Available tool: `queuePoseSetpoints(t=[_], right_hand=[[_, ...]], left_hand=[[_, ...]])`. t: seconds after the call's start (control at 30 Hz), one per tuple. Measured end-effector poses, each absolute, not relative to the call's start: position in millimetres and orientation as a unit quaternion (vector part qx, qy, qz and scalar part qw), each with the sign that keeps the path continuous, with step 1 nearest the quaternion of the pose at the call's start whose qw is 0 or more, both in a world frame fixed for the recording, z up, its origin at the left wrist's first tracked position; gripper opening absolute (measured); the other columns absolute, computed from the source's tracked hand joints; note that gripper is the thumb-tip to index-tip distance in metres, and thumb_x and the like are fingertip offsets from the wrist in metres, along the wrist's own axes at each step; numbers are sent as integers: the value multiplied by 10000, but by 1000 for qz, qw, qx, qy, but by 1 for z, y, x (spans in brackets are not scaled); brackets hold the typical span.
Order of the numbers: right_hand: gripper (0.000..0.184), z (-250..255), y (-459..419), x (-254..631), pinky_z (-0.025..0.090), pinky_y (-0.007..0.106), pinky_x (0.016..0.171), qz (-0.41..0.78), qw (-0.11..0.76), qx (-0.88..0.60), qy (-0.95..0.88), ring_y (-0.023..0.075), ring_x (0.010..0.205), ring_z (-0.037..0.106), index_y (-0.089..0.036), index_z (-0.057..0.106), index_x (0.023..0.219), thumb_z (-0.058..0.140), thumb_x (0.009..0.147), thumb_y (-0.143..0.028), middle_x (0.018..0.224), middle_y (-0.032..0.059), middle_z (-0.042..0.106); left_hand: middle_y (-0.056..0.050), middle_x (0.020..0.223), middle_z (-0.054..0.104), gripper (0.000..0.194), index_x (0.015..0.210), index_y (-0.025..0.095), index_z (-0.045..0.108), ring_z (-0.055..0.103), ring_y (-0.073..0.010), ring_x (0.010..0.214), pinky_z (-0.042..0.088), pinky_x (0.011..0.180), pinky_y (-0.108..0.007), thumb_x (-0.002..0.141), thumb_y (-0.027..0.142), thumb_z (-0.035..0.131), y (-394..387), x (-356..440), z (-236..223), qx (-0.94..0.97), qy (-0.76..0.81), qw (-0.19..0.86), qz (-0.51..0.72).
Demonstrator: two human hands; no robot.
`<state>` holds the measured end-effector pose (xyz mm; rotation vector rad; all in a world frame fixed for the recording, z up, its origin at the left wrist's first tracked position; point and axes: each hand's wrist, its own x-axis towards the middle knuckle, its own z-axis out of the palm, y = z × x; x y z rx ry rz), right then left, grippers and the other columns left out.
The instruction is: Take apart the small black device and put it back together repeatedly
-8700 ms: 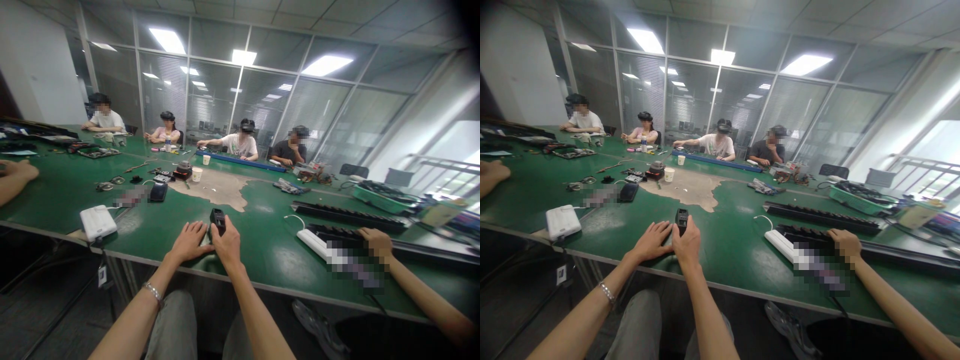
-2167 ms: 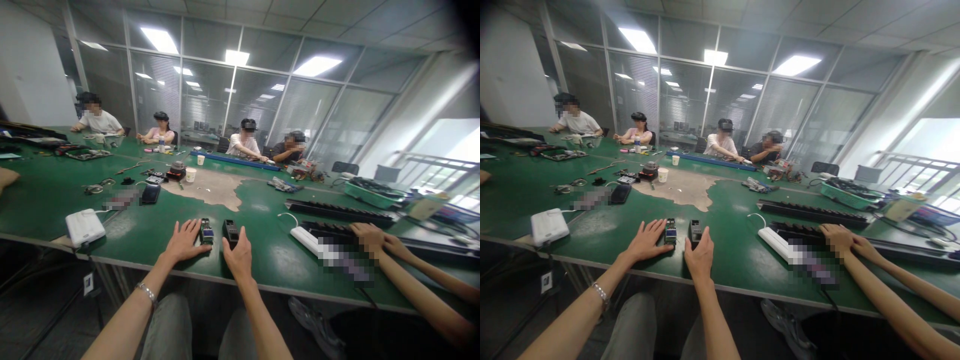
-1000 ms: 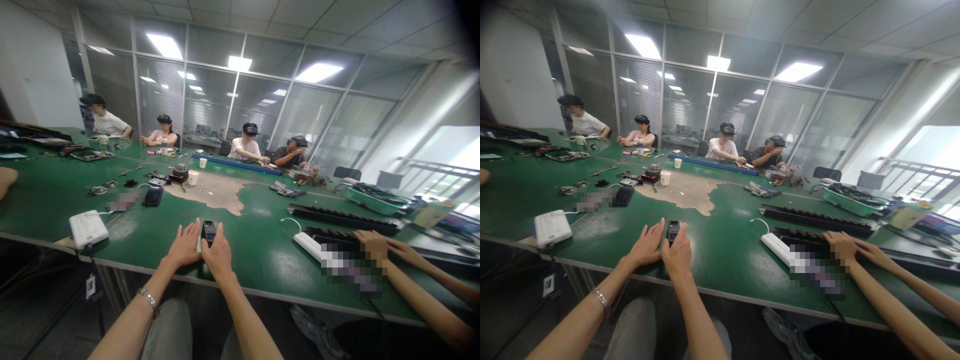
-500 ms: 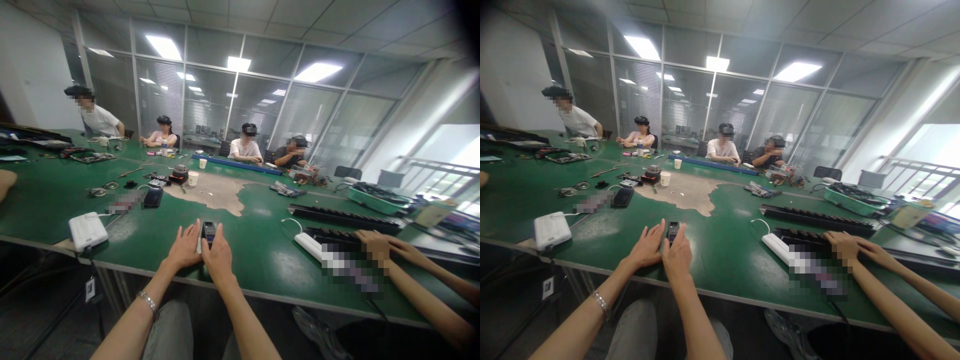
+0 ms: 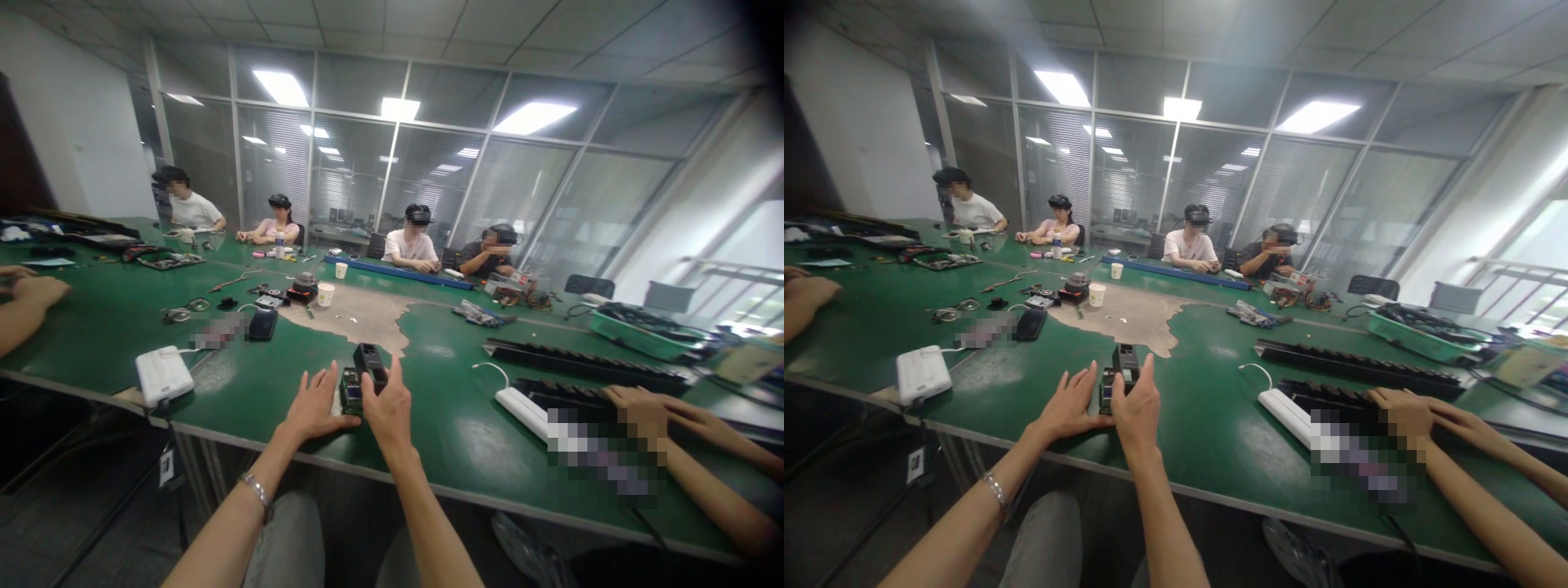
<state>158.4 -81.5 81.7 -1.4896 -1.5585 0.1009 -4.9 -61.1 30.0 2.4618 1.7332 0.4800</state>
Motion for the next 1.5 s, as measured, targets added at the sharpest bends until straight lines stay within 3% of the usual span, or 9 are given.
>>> queuePoseSetpoints(t=[0.33, 0.5, 0.63, 0.8, 1.2, 1.37, 1.5], right_hand=[[696, 29, -80, 207, 462, 389, 903, 12, 421, -673, -608, 302, 1069, 613, -24, 275, 1453, 475, 890, -382, 1221, 229, 591], [713, 17, -79, 205, 412, 416, 987, -22, 433, -650, -624, 314, 1211, 508, 7, 277, 1440, 480, 885, -392, 1335, 255, 491], [736, 9, -76, 205, 354, 447, 1050, -50, 454, -618, -640, 318, 1294, 409, 19, 253, 1445, 487, 868, -373, 1417, 251, 399], [677, 3, -74, 209, 402, 450, 1012, -33, 444, -620, -645, 314, 1246, 464, 27, 295, 1428, 450, 870, -322, 1353, 255, 472], [700, 8, -80, 212, 375, 454, 1043, 23, 467, -618, -632, 315, 1295, 430, 12, 294, 1439, 459, 897, -400, 1401, 246, 432], [705, 40, -79, 197, 408, 429, 1016, 66, 515, -612, -596, 297, 1273, 469, -29, 294, 1449, 476, 902, -434, 1377, 228, 471], [717, 67, -77, 169, 434, 405, 981, 64, 503, -593, -626, 294, 1234, 508, -22, 285, 1450, 515, 880, -393, 1346, 230, 502]], left_hand=[[-141, 1562, 180, 1088, 1513, 135, 0, 178, -344, 1423, 79, 1139, -545, 758, 816, 385, -61, -4, 30, 807, 566, 45, 160], [-140, 1562, 181, 1071, 1515, 143, 15, 179, -351, 1422, 84, 1139, -537, 764, 817, 376, -61, -3, 30, 807, 569, 42, 151], [-129, 1552, 227, 1011, 1510, 167, 136, 171, -345, 1424, 70, 1137, -549, 777, 836, 327, -60, -3, 29, 811, 567, 34, 142], [-119, 1545, 254, 928, 1479, 204, 275, 173, -344, 1423, 73, 1128, -574, 801, 836, 268, -59, -3, 28, 815, 563, 26, 133], [-118, 1535, 281, 892, 1470, 219, 301, 183, -341, 1422, 74, 1123, -593, 812, 821, 283, -58, -4, 28, 823, 551, 21, 138], [-121, 1532, 287, 900, 1468, 231, 304, 187, -352, 1419, 55, 1116, -612, 791, 823, 338, -56, -4, 26, 824, 549, 21, 140], [-121, 1529, 294, 910, 1471, 231, 298, 188, -360, 1416, 54, 1115, -618, 778, 815, 380, -58, -4, 28, 823, 550, 21, 140]])
